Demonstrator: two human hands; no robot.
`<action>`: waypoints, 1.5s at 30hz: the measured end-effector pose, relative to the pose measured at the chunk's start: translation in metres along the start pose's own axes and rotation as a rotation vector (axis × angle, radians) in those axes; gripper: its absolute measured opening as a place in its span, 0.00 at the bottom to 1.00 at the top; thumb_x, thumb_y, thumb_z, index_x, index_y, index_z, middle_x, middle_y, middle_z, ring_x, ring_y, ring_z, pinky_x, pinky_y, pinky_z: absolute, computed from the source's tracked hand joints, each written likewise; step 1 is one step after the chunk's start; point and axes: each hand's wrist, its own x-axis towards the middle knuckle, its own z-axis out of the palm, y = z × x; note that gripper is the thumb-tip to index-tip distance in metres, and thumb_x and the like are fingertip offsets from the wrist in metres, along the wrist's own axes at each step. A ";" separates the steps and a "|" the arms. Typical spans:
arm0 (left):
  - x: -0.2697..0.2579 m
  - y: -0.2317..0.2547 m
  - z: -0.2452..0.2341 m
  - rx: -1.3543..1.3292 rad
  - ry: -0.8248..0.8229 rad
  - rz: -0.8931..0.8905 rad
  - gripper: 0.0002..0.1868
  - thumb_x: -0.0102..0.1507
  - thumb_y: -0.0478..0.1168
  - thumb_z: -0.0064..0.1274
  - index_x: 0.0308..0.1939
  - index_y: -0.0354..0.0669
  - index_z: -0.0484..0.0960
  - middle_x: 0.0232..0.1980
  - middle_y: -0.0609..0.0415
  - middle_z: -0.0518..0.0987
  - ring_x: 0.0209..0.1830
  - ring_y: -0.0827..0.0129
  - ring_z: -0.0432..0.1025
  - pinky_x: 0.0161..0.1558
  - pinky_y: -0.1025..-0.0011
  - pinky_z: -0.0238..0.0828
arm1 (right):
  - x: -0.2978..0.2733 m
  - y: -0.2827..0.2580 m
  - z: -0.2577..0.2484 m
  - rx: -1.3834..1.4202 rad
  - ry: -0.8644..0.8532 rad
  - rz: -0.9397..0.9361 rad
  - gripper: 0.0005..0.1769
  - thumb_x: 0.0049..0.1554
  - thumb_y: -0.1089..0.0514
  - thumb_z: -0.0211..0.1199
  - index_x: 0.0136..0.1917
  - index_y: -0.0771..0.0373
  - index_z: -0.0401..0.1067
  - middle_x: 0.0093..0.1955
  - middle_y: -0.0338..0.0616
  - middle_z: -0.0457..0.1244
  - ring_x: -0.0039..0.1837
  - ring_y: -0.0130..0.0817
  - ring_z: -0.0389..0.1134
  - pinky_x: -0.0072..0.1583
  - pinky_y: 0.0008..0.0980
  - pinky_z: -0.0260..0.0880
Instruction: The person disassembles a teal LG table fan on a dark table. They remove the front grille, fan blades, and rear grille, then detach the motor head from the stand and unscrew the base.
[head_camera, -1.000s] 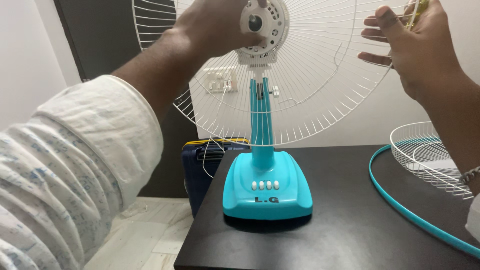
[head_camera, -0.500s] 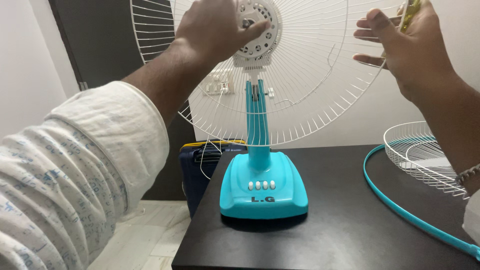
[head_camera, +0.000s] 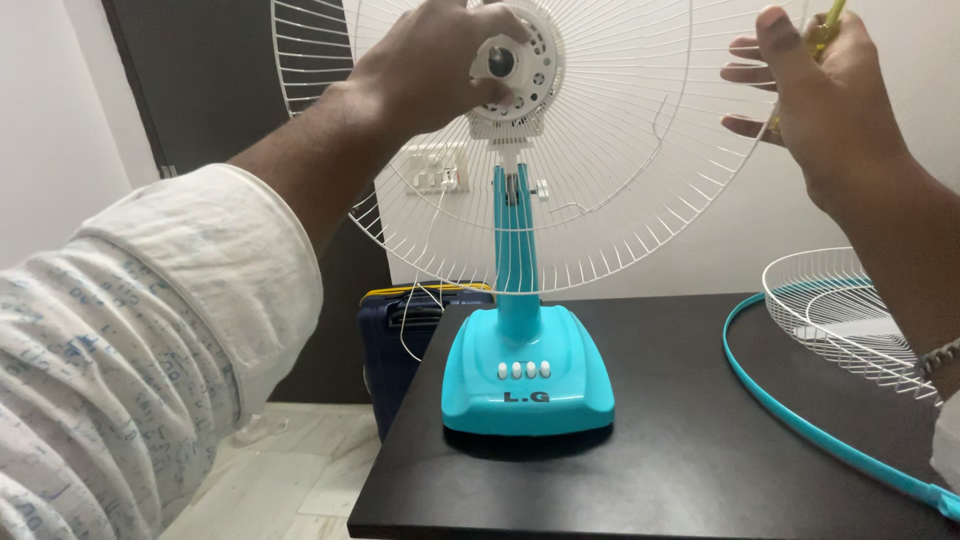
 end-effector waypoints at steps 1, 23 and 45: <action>0.001 0.001 0.000 0.003 0.006 -0.023 0.26 0.60 0.45 0.72 0.57 0.36 0.81 0.49 0.35 0.82 0.45 0.53 0.82 0.38 0.67 0.83 | -0.001 0.001 -0.001 -0.017 0.013 0.007 0.37 0.69 0.36 0.50 0.72 0.70 0.47 0.66 0.56 0.61 0.69 0.44 0.67 0.58 0.40 0.75; 0.011 0.009 -0.008 -0.061 -0.054 0.120 0.19 0.58 0.41 0.70 0.51 0.45 0.85 0.49 0.44 0.84 0.46 0.58 0.82 0.41 0.67 0.83 | -0.012 0.006 -0.002 -0.060 0.022 0.031 0.33 0.68 0.44 0.62 0.68 0.71 0.53 0.62 0.59 0.62 0.69 0.43 0.70 0.62 0.43 0.76; -0.006 0.007 0.008 0.081 0.295 0.194 0.25 0.52 0.42 0.74 0.50 0.45 0.81 0.50 0.41 0.80 0.50 0.49 0.79 0.44 0.69 0.84 | -0.008 -0.005 0.009 -0.078 0.016 0.050 0.25 0.67 0.54 0.51 0.69 0.70 0.49 0.64 0.58 0.65 0.68 0.45 0.70 0.61 0.44 0.73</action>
